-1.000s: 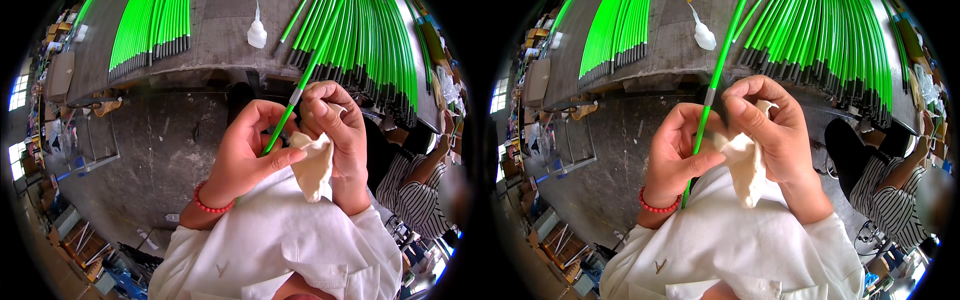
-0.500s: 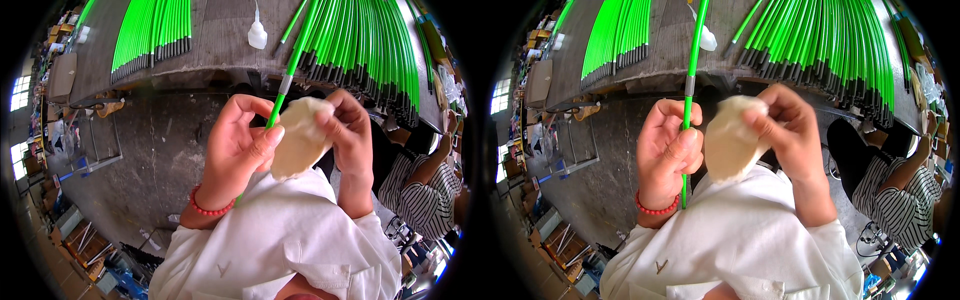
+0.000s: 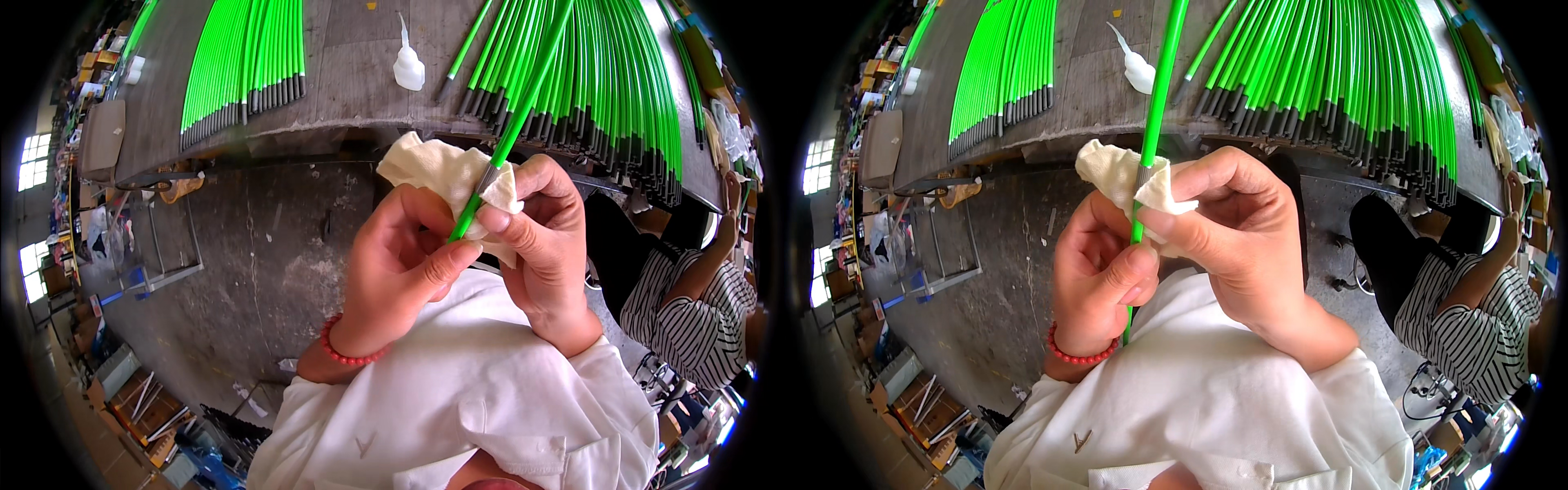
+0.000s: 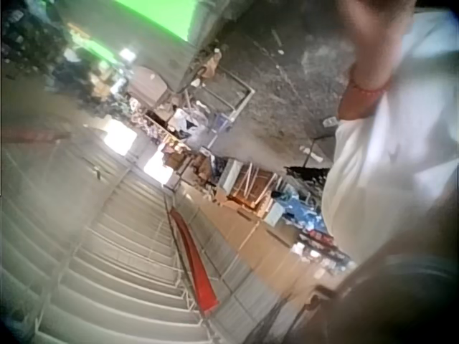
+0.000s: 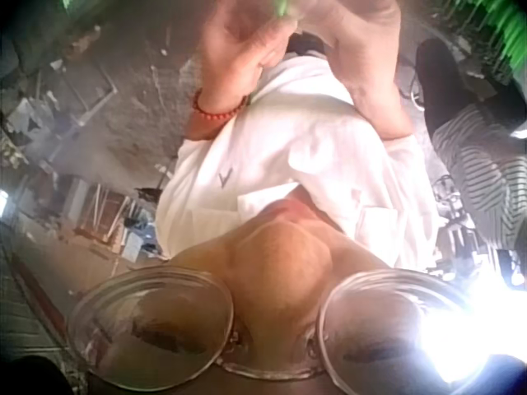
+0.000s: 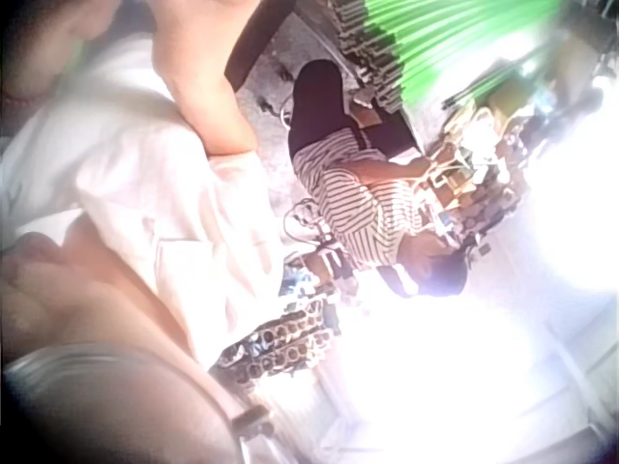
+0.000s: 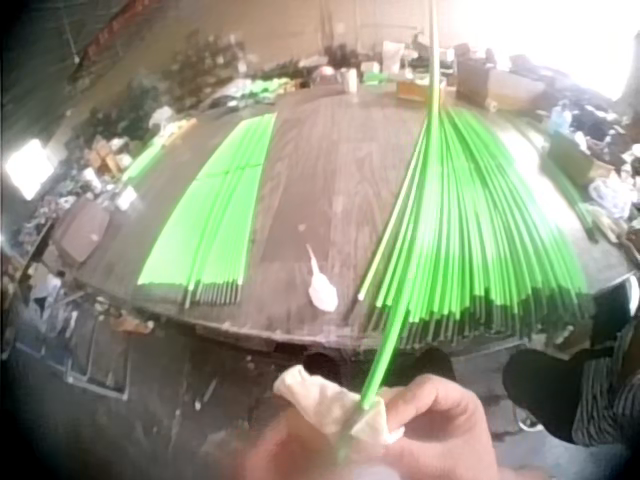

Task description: The person applies glue to the end of green rods and wipes the excess with a cloth. They repeat this process for multiple rods, placing each finished rod on the table.

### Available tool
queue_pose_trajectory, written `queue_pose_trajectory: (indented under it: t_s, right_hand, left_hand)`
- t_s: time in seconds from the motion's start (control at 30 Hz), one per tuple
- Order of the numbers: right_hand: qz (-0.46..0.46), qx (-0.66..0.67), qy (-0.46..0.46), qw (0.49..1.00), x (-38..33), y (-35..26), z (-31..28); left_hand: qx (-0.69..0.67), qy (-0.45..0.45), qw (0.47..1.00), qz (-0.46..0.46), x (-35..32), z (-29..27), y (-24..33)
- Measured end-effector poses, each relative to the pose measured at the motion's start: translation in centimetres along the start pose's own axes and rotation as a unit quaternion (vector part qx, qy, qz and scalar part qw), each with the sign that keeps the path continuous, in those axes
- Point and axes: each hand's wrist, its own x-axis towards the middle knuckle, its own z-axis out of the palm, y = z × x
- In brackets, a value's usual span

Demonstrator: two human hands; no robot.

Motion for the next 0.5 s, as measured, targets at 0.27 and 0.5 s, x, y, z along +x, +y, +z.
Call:
queue_pose_trajectory:
  t_s: [0.27,0.5]
  right_hand:
    - [0.069,0.062,-0.002,0.996,0.2,-0.2,-0.7]
    - [0.042,0.051,0.017,0.998,0.2,0.2,-1.3]
  left_hand:
    - [-0.029,-0.024,0.997,-0.072,0.1,0.1,0.1]
    - [-0.044,-0.020,0.995,-0.084,0.2,0.1,-0.6]
